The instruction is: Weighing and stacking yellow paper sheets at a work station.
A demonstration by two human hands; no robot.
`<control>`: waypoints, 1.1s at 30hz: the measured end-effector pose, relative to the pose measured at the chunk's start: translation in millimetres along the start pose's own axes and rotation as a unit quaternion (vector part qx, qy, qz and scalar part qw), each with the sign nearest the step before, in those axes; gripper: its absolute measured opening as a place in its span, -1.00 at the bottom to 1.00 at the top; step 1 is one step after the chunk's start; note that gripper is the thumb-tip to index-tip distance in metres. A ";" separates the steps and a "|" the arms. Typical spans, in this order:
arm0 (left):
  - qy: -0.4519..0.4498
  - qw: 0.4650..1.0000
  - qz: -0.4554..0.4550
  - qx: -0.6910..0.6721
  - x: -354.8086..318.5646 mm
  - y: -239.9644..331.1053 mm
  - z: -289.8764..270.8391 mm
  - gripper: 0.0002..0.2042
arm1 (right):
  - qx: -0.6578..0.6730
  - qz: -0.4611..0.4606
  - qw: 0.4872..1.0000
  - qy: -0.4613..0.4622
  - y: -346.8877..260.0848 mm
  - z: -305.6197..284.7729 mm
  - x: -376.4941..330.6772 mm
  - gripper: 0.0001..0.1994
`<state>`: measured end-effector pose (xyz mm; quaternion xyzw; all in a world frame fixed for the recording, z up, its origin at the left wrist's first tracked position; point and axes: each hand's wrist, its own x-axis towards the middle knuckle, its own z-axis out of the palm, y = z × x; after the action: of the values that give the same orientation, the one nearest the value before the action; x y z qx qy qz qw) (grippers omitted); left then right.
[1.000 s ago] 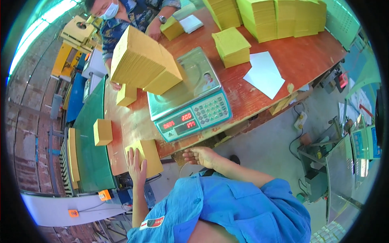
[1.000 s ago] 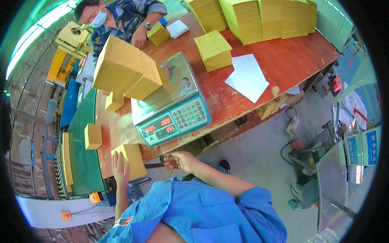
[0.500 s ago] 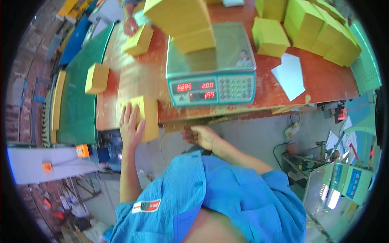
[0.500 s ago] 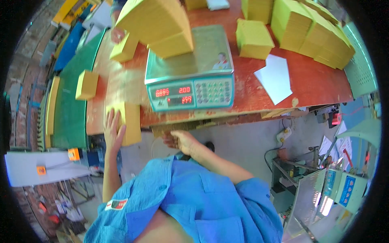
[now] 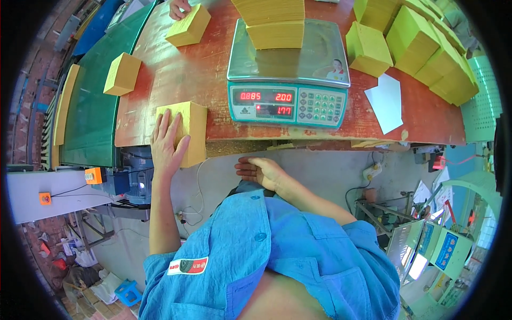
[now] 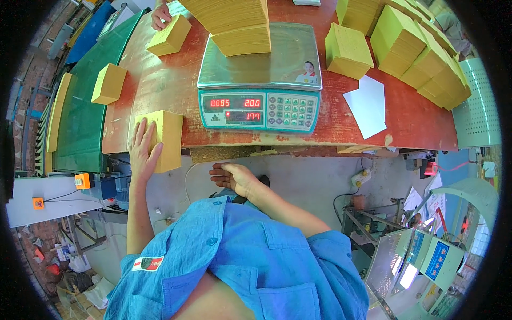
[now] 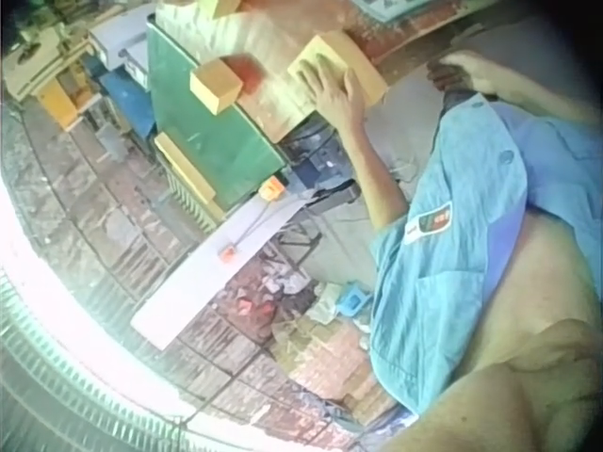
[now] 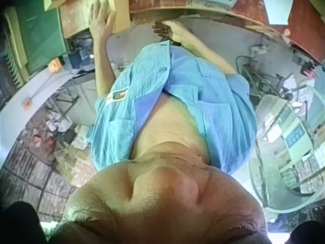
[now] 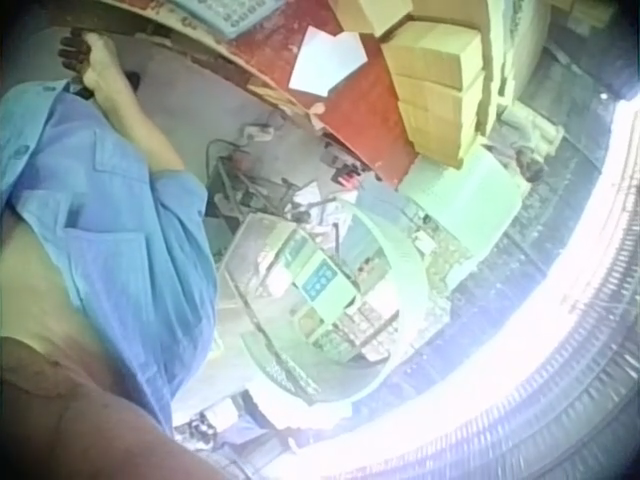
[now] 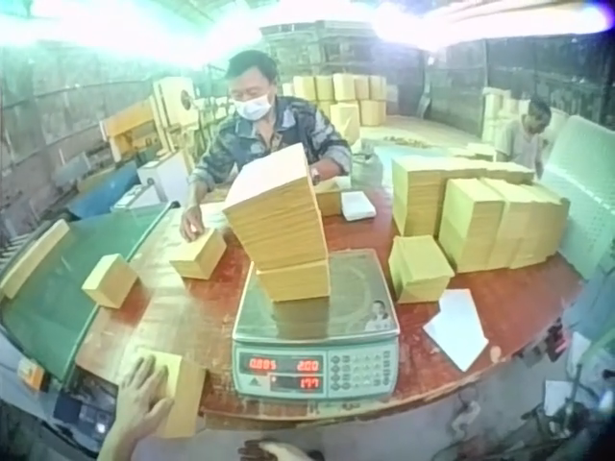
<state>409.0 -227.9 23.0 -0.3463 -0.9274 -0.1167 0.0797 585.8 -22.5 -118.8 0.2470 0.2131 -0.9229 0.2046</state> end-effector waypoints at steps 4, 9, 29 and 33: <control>0.003 1.000 0.001 -0.005 1.8 -0.3 0.8 -0.42 | 0.002 -0.004 1.000 0.003 -1.7 1.3 -0.4 -0.71; 0.034 0.999 -0.005 -0.006 -1.3 -10.0 -2.7 -0.42 | -0.010 -0.011 0.999 -0.035 2.9 -0.4 8.4 -0.69; 0.027 0.999 -0.027 -0.011 -3.7 0.9 -7.8 -0.42 | -0.009 0.003 1.000 -0.022 -3.4 -1.9 9.6 -0.66; 0.024 0.999 -0.030 -0.016 -4.5 -0.9 -5.4 -0.42 | -0.002 0.006 1.000 -0.019 -4.2 -3.2 11.8 -0.66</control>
<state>412.2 -232.8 27.0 -0.3172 -0.9331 -0.1418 0.0927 575.6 -20.7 -126.5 0.2306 0.2099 -0.9256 0.2144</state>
